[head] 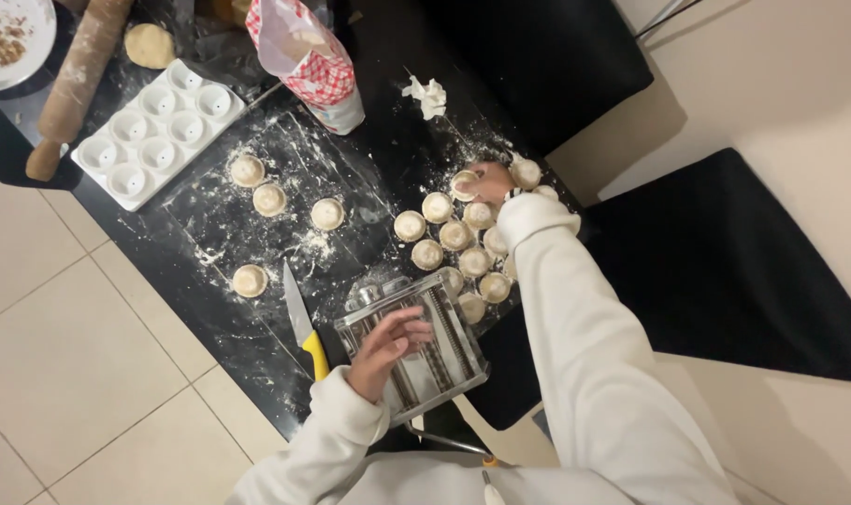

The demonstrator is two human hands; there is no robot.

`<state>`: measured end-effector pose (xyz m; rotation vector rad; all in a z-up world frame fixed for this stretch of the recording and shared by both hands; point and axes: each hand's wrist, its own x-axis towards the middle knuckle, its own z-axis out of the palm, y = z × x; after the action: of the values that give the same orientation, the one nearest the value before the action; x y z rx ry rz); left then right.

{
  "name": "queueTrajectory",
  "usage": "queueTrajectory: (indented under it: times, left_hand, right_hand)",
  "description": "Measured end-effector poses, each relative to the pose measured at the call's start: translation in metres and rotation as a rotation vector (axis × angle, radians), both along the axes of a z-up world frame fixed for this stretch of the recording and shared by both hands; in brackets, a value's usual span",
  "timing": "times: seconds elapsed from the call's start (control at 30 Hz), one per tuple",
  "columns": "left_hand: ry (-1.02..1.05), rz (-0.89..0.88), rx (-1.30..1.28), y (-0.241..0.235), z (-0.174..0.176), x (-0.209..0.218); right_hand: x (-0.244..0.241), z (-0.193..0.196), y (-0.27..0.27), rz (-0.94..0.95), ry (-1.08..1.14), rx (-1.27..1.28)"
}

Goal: Preparing dough circles and using a rolling pin to flatten dough for dumplings.

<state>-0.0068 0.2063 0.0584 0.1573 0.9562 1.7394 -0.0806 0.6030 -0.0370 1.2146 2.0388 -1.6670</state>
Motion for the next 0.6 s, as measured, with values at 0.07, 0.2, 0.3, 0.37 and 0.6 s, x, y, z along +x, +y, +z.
queueTrajectory:
  times: [0.07, 0.2, 0.3, 0.37, 0.6]
  left_hand:
    - [-0.008, 0.005, 0.031, 0.009, -0.003, 0.0]
    - [-0.002, -0.032, 0.025, 0.019, 0.001, 0.0]
    - [0.024, -0.013, 0.016, 0.025, 0.005, 0.002]
    - [0.022, -0.027, 0.004, 0.027, 0.001, 0.003]
    - [0.043, -0.026, 0.01, 0.03, 0.001, 0.005]
  right_hand:
    - [-0.001, 0.005, -0.002, 0.046, -0.041, 0.041]
    - [0.001, 0.031, -0.003, 0.049, -0.049, 0.174]
    - [0.0, -0.001, 0.017, 0.176, -0.078, 0.464]
    - [0.001, -0.01, 0.021, 0.125, -0.042, 0.358]
    - [0.005, -0.017, 0.025, 0.114, -0.042, 0.344]
